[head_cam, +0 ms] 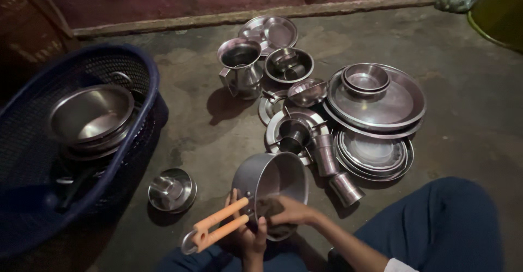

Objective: The person sits on the floor and scrubs various stainless steel utensils with a dark cloth. They clean a small pot, a bowl, and a small cup, placing the cleaned items into a blue plastic basket.

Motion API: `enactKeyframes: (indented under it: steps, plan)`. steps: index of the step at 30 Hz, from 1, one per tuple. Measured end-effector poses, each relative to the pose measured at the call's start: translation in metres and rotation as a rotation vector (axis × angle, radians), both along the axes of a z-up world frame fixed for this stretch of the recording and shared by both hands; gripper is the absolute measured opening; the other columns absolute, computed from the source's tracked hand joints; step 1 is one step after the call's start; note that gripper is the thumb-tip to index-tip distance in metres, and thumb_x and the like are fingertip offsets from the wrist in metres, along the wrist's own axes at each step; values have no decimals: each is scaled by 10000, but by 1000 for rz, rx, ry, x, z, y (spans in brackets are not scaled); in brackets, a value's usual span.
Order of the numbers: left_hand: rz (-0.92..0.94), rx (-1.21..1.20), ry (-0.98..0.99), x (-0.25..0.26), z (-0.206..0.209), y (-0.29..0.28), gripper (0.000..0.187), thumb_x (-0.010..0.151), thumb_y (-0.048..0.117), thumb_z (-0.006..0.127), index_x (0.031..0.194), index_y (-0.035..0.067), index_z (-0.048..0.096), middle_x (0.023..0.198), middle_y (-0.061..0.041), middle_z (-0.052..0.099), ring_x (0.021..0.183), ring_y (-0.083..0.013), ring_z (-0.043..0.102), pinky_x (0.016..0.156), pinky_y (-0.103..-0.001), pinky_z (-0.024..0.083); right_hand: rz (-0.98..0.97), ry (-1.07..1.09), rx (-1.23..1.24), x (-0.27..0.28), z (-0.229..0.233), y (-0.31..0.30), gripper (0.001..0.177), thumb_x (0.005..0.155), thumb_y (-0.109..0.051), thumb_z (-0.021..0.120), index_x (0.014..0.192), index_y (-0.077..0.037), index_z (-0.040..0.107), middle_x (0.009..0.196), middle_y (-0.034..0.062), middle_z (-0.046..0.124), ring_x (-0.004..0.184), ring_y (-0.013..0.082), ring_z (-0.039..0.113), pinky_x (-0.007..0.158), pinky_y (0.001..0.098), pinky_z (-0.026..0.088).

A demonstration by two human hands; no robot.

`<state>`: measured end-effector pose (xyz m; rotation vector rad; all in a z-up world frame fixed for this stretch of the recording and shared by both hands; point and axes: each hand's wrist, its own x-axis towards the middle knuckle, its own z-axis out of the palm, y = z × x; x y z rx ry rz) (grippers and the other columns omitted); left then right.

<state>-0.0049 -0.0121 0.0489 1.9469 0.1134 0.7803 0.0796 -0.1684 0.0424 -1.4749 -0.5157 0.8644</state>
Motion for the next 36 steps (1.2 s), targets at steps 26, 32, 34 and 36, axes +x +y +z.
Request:
enactKeyframes:
  steps: [26,32,34,36]
  plan:
    - [5,-26,-65,6,-7,2,916,822,554,635,1508,-25,448,1523,-262,475,1436,-403,456,1203,-510,339,-408,-1095,-661,-1,12,19,823,509,-253,891,1191,66,558,1058,240,579,1038,431,561,906,492,456]
    - [4,-164,-112,6,-20,0,899,824,494,679,1508,-38,438,1493,-230,495,1410,-365,467,1208,-480,323,-548,-1064,-449,-5,20,8,682,581,-223,861,1193,-22,635,1099,172,670,1031,374,655,856,445,535]
    - [10,-298,-166,6,-30,-4,897,829,477,696,1512,-37,427,1501,-215,492,1411,-348,466,1209,-471,325,-674,-1022,-355,-8,24,7,654,587,-234,883,1161,-37,639,1085,164,695,996,344,689,834,411,553]
    - [10,-417,-211,6,-41,-6,917,830,459,721,1527,-37,392,1492,-200,483,1382,-331,468,1185,-463,339,-812,-929,-272,-8,27,5,693,557,-278,930,1122,-29,618,1022,166,699,924,307,714,799,365,562]
